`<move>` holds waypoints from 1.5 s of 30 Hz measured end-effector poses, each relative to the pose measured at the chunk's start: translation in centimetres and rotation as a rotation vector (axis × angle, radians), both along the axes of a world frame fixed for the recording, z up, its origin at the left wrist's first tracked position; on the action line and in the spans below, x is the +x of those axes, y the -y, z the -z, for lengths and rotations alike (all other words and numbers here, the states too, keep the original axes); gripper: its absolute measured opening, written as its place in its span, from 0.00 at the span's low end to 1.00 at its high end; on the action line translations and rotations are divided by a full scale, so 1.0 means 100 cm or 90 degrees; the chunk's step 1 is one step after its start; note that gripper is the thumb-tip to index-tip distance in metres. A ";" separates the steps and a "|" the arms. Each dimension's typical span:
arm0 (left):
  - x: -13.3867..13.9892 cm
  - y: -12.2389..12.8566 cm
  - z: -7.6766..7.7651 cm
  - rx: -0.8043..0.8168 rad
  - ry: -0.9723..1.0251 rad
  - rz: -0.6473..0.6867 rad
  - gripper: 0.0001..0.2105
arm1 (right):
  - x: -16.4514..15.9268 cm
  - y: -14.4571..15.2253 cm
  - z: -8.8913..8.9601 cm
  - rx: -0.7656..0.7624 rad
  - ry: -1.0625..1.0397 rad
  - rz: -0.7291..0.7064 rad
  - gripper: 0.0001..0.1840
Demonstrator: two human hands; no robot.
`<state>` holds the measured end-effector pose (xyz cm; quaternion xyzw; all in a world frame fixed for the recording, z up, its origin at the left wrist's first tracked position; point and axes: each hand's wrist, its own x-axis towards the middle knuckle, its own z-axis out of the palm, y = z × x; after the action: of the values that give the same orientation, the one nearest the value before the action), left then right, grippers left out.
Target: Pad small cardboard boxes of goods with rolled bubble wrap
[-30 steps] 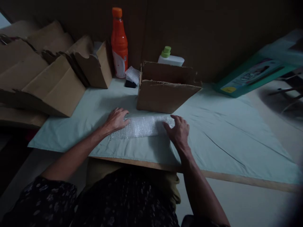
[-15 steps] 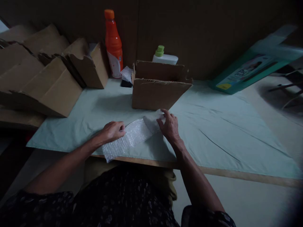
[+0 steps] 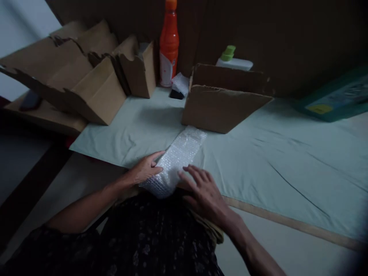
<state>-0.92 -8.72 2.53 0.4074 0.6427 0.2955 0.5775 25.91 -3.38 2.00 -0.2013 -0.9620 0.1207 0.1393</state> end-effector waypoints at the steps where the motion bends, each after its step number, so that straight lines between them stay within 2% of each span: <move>1: 0.001 0.000 0.000 -0.009 0.018 -0.007 0.44 | -0.003 0.015 0.008 0.018 -0.012 -0.010 0.39; 3: 0.002 0.000 0.000 -0.018 0.038 -0.025 0.43 | -0.018 0.034 0.026 0.050 -0.051 -0.007 0.36; 5: 0.002 -0.001 0.001 -0.026 0.045 -0.045 0.41 | -0.038 0.039 0.040 0.054 -0.103 0.010 0.31; 7: 0.000 -0.001 0.002 -0.033 0.065 -0.061 0.38 | -0.053 0.034 0.050 0.012 -0.168 0.033 0.28; 9: -0.004 -0.001 0.004 -0.035 0.095 -0.078 0.34 | -0.061 0.027 0.053 -0.084 -0.233 0.075 0.24; 12: -0.012 0.000 0.007 -0.065 0.148 -0.119 0.27 | -0.060 0.019 0.045 -0.305 -0.279 0.183 0.24; 15: -0.019 -0.001 0.008 -0.136 0.223 -0.096 0.33 | -0.059 0.016 0.026 -0.497 -0.285 0.263 0.27; 18: -0.024 -0.002 0.006 -0.141 0.279 -0.048 0.33 | -0.063 0.014 0.010 -0.557 -0.295 0.344 0.19; 19: -0.024 -0.002 0.004 -0.132 0.281 -0.042 0.31 | -0.065 0.013 0.007 -0.564 -0.298 0.362 0.20; 22: -0.025 -0.001 -0.002 -0.099 0.218 -0.001 0.26 | -0.069 0.010 0.006 -0.558 -0.312 0.358 0.25; 27: -0.020 -0.005 -0.001 -0.036 0.033 0.075 0.21 | -0.067 0.011 0.013 -0.422 -0.247 0.375 0.18; 33: -0.014 -0.013 0.002 -0.048 -0.047 0.049 0.16 | -0.067 0.015 0.014 -0.278 -0.027 0.408 0.19; 37: -0.012 -0.011 -0.002 -0.061 -0.082 0.031 0.12 | -0.068 0.015 0.005 -0.256 0.084 0.408 0.17; 39: -0.011 -0.009 -0.004 -0.076 -0.098 0.012 0.18 | -0.063 0.017 -0.002 -0.252 0.071 0.432 0.16; 42: -0.006 -0.010 -0.004 -0.072 -0.138 0.003 0.29 | -0.055 0.028 -0.016 -0.199 -0.031 0.442 0.21; 43: -0.004 -0.011 -0.005 -0.070 -0.151 0.009 0.31 | -0.053 0.035 -0.020 -0.185 -0.063 0.413 0.23; 45: -0.002 -0.011 -0.007 -0.079 -0.176 0.028 0.31 | -0.054 0.049 -0.027 -0.204 -0.117 0.291 0.25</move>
<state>-1.14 -7.57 3.26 0.4215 0.7241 0.1837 0.5142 20.54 -8.28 4.70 -0.4205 -0.8439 0.2540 0.2156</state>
